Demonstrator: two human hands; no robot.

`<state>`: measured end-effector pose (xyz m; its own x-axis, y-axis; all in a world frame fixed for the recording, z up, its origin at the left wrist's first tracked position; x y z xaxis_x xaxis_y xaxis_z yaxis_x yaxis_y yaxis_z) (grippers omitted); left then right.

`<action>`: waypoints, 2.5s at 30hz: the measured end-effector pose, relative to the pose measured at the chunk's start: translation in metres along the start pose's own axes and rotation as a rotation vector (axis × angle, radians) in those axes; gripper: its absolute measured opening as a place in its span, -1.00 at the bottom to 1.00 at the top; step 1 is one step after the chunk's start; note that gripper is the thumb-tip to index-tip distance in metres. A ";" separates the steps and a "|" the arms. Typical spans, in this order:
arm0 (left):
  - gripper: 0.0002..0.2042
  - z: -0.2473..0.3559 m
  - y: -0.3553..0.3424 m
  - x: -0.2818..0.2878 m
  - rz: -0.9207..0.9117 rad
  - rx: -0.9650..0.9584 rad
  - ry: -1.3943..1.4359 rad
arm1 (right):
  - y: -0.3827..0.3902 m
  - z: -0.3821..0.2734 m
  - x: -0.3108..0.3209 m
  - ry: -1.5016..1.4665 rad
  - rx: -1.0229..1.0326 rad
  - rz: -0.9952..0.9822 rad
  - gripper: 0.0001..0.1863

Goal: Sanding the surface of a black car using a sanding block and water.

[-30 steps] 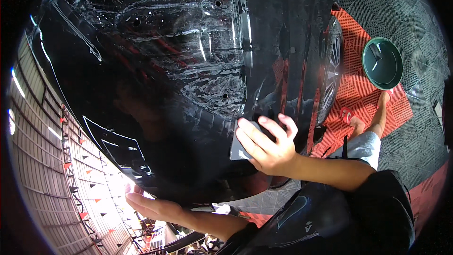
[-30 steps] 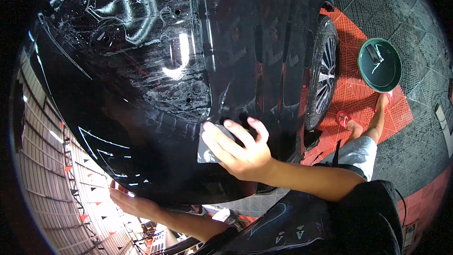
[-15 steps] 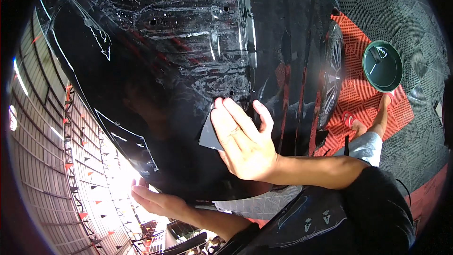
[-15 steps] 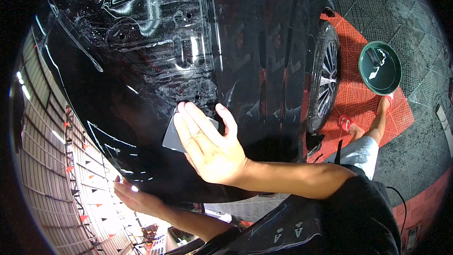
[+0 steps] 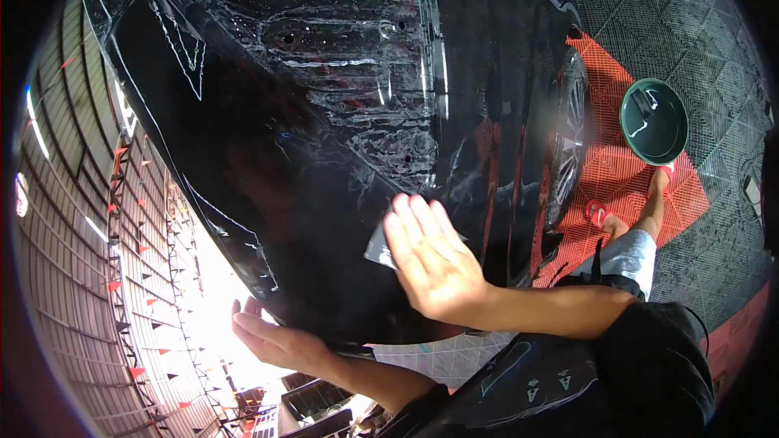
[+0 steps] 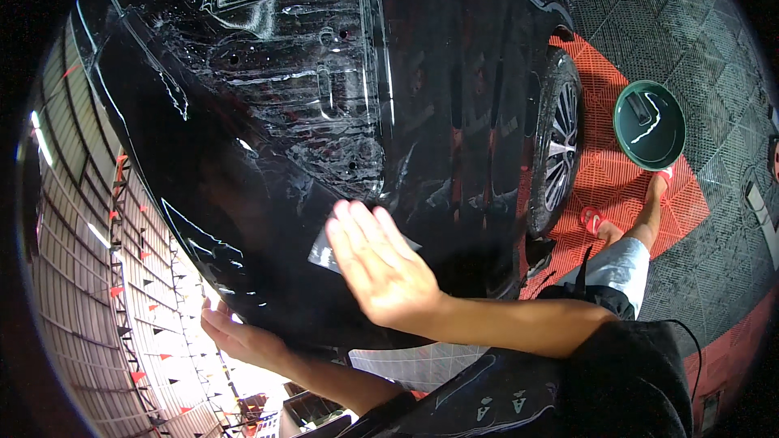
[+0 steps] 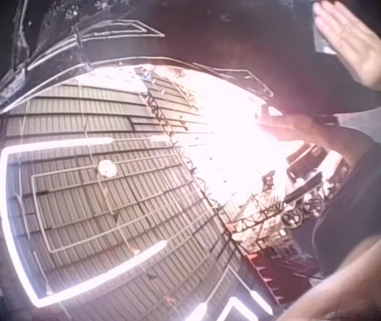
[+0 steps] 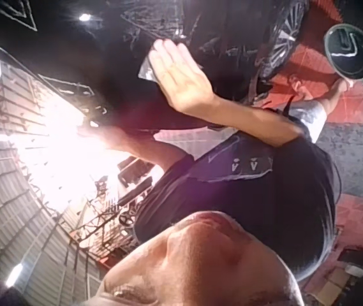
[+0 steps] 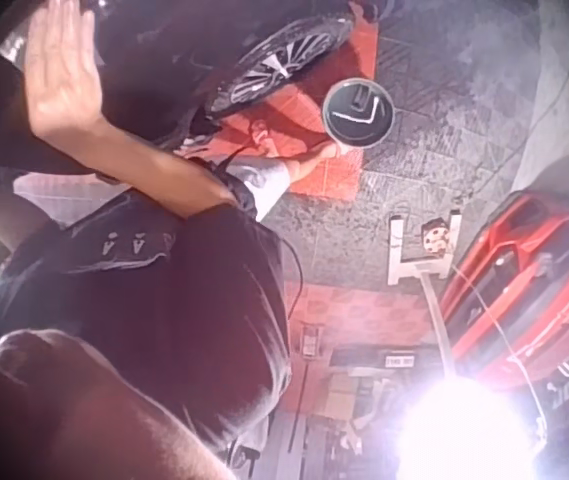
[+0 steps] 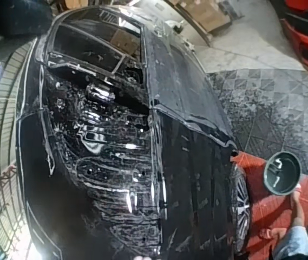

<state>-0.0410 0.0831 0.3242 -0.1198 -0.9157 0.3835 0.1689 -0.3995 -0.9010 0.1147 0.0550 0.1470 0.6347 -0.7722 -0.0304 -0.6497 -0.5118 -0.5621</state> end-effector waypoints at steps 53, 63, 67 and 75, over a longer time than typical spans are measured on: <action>-0.48 0.000 0.004 0.001 -0.045 -0.030 0.022 | -0.091 -0.021 -0.003 -0.127 -0.053 0.031 -0.43; -0.56 -0.005 0.006 -0.001 -0.038 -0.020 0.059 | -0.124 -0.023 -0.004 -0.132 0.002 0.097 -0.46; -0.58 -0.010 0.005 0.002 -0.010 -0.020 0.112 | -0.144 -0.029 -0.008 -0.104 0.032 0.086 -0.42; -0.63 -0.012 0.006 0.000 0.000 0.012 0.108 | -0.165 -0.033 -0.019 -0.061 0.091 0.087 -0.38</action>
<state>-0.0513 0.0815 0.3164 -0.2248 -0.9061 0.3584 0.1807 -0.4002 -0.8984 0.1958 0.1414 0.2679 0.6033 -0.7867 -0.1308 -0.6646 -0.4053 -0.6278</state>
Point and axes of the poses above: each hand's wrist, its own y-axis away from the middle knuckle, its own x-axis out of the back of the hand, z = x × y, the point moved 6 cm from there along -y, towards the middle knuckle, and after that the axes turned 10 degrees about z, right-handed, at the moved point
